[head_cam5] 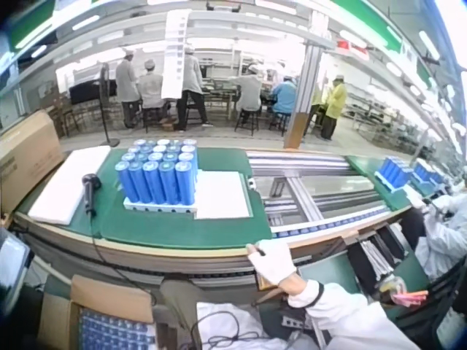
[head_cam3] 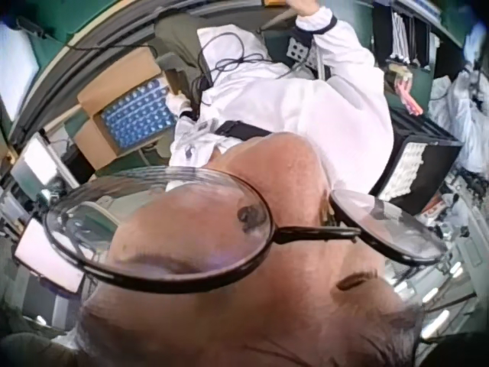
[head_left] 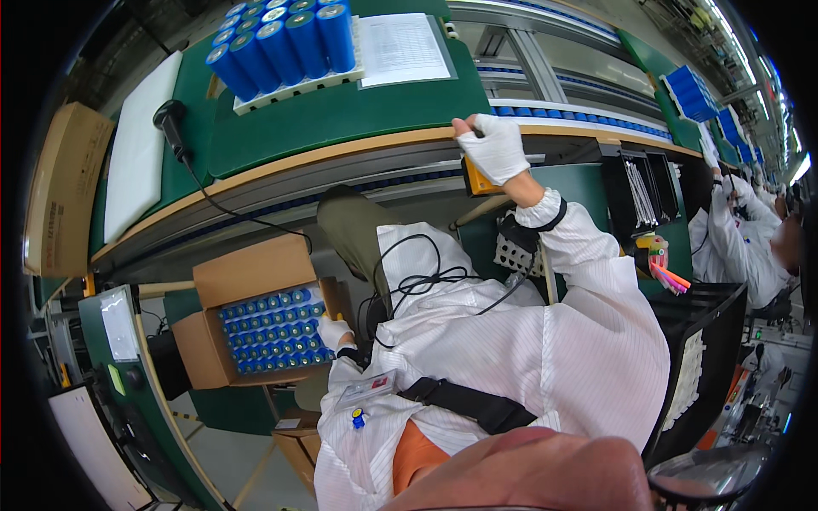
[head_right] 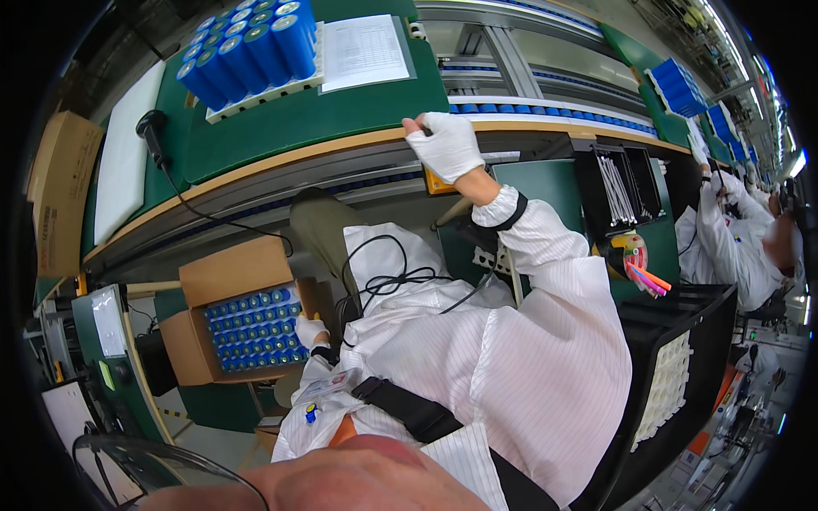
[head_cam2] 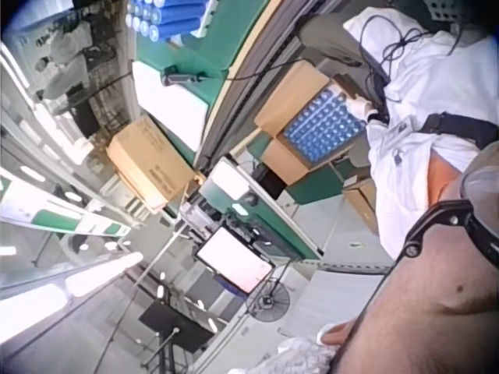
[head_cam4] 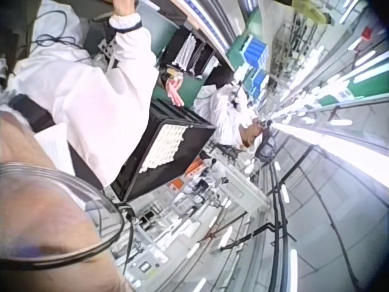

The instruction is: Scan the barcode of each battery cell and place it into a tray or box for manufacturing assembly.

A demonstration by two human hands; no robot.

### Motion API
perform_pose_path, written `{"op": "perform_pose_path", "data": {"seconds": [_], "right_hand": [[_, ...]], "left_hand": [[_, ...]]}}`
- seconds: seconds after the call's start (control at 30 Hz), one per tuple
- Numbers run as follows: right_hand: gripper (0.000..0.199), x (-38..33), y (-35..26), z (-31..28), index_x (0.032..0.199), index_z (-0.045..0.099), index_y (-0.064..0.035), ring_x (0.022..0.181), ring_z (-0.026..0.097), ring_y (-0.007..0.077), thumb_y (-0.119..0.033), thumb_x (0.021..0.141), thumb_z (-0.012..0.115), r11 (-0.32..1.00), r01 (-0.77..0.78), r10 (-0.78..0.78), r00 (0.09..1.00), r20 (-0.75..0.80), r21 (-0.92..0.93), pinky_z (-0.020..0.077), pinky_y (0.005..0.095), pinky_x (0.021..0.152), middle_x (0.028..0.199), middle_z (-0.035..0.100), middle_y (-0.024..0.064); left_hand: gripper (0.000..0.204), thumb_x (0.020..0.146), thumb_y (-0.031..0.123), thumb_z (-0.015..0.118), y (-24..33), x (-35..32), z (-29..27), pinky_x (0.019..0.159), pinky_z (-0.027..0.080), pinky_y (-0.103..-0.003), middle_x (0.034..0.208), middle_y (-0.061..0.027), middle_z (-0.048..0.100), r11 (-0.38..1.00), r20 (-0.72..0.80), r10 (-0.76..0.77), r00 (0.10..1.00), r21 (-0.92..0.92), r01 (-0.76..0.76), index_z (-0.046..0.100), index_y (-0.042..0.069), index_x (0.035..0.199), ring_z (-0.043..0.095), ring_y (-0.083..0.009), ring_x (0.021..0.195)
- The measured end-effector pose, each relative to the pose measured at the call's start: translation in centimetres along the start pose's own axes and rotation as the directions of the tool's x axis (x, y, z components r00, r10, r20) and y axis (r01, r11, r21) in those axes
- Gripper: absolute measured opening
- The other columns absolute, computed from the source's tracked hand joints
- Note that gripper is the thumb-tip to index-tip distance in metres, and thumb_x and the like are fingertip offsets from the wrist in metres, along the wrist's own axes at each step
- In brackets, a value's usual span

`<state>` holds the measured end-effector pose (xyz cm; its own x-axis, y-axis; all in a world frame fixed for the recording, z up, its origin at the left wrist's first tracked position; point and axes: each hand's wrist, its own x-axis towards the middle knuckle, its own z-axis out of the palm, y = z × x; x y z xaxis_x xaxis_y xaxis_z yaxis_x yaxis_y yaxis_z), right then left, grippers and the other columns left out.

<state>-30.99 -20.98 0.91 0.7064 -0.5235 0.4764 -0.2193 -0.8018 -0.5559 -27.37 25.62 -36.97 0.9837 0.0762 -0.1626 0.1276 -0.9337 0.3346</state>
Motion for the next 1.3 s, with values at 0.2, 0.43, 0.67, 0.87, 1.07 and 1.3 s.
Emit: {"op": "perform_pose_path", "data": {"seconds": [0.2, 0.43, 0.67, 0.87, 1.07, 1.3], "right_hand": [[0.03, 0.0, -0.3, 0.0, 0.073, 0.069, 0.0002, 0.049, 0.058, 0.0282, -0.024, 0.09, 0.071, 1.0, -0.019, 0.019, 1.0, 0.004, 0.004, 0.043, 0.0339, 0.048, 0.058, 0.058, 0.0166], [0.03, 0.0, -0.3, 0.1, 0.072, 0.07, -0.0002, 0.046, 0.056, 0.023, -0.024, 0.091, 0.071, 1.0, -0.001, 0.001, 1.0, 0.02, 0.018, 0.0414, 0.0315, 0.047, 0.054, 0.058, 0.0129], [0.031, 0.1, -0.5, 0.3, 0.07, 0.069, -0.0022, 0.049, 0.054, 0.0111, -0.022, 0.094, 0.067, 0.999, 0.017, -0.016, 1.0, 0.026, -0.033, 0.0403, 0.0273, 0.05, 0.054, 0.059, 0.005], [0.028, -0.2, -0.7, 0.5, 0.073, 0.068, -0.0011, 0.05, 0.055, 0.0181, -0.021, 0.092, 0.069, 0.999, -0.029, 0.027, 0.997, 0.079, 0.03, 0.0412, 0.0295, 0.049, 0.058, 0.058, 0.0102], [0.025, -0.2, -0.9, 0.7, 0.073, 0.068, -0.0053, 0.062, 0.064, 0.0361, -0.026, 0.087, 0.073, 0.994, 0.092, -0.087, 0.992, 0.097, -0.053, 0.0496, 0.0405, 0.053, 0.066, 0.063, 0.0172], [0.022, -0.6, -1.9, 0.5, 0.073, 0.066, -0.0063, 0.066, 0.063, 0.036, -0.022, 0.085, 0.073, 0.955, 0.223, -0.203, 0.972, 0.115, -0.196, 0.0499, 0.0426, 0.058, 0.069, 0.062, 0.0153]], "left_hand": [[0.018, 0.079, 0.013, 0.067, 0.0, -0.1, 0.3, 0.072, 0.052, -0.044, 0.087, -0.0187, 0.07, 1.0, -0.029, -0.017, 0.999, 0.0, 0.017, 0.069, 0.005, 0.095, 0.066, -0.0396, 0.083], [0.015, 0.079, 0.013, 0.066, 0.3, -0.2, 0.1, 0.073, 0.052, -0.045, 0.087, -0.0187, 0.068, 0.997, -0.002, -0.041, 0.999, 0.065, 0.041, 0.068, 0.005, 0.092, 0.065, -0.0393, 0.084], [0.013, 0.081, 0.012, 0.064, 1.1, -0.3, -0.5, 0.075, 0.052, -0.045, 0.088, -0.0184, 0.067, 0.995, -0.05, -0.07, 0.996, 0.074, 0.074, 0.068, 0.005, 0.091, 0.065, -0.0386, 0.085], [0.012, 0.081, 0.013, 0.064, 1.4, -0.6, -0.8, 0.075, 0.052, -0.045, 0.088, -0.0166, 0.067, 0.995, -0.065, -0.006, 0.998, 0.104, 0.013, 0.068, 0.005, 0.09, 0.065, -0.038, 0.085], [0.016, 0.078, 0.019, 0.071, 1.8, -0.5, -1.4, 0.077, 0.052, -0.046, 0.091, -0.0177, 0.068, 0.992, -0.067, -0.065, 0.996, 0.108, 0.072, 0.069, 0.007, 0.089, 0.065, -0.0394, 0.089], [0.031, 0.072, 0.031, 0.083, 1.7, -0.8, -1.4, 0.073, 0.056, -0.046, 0.088, -0.0138, 0.07, 0.982, -0.113, -0.044, 0.993, 0.179, 0.064, 0.071, 0.009, 0.088, 0.068, -0.0344, 0.085]]}}
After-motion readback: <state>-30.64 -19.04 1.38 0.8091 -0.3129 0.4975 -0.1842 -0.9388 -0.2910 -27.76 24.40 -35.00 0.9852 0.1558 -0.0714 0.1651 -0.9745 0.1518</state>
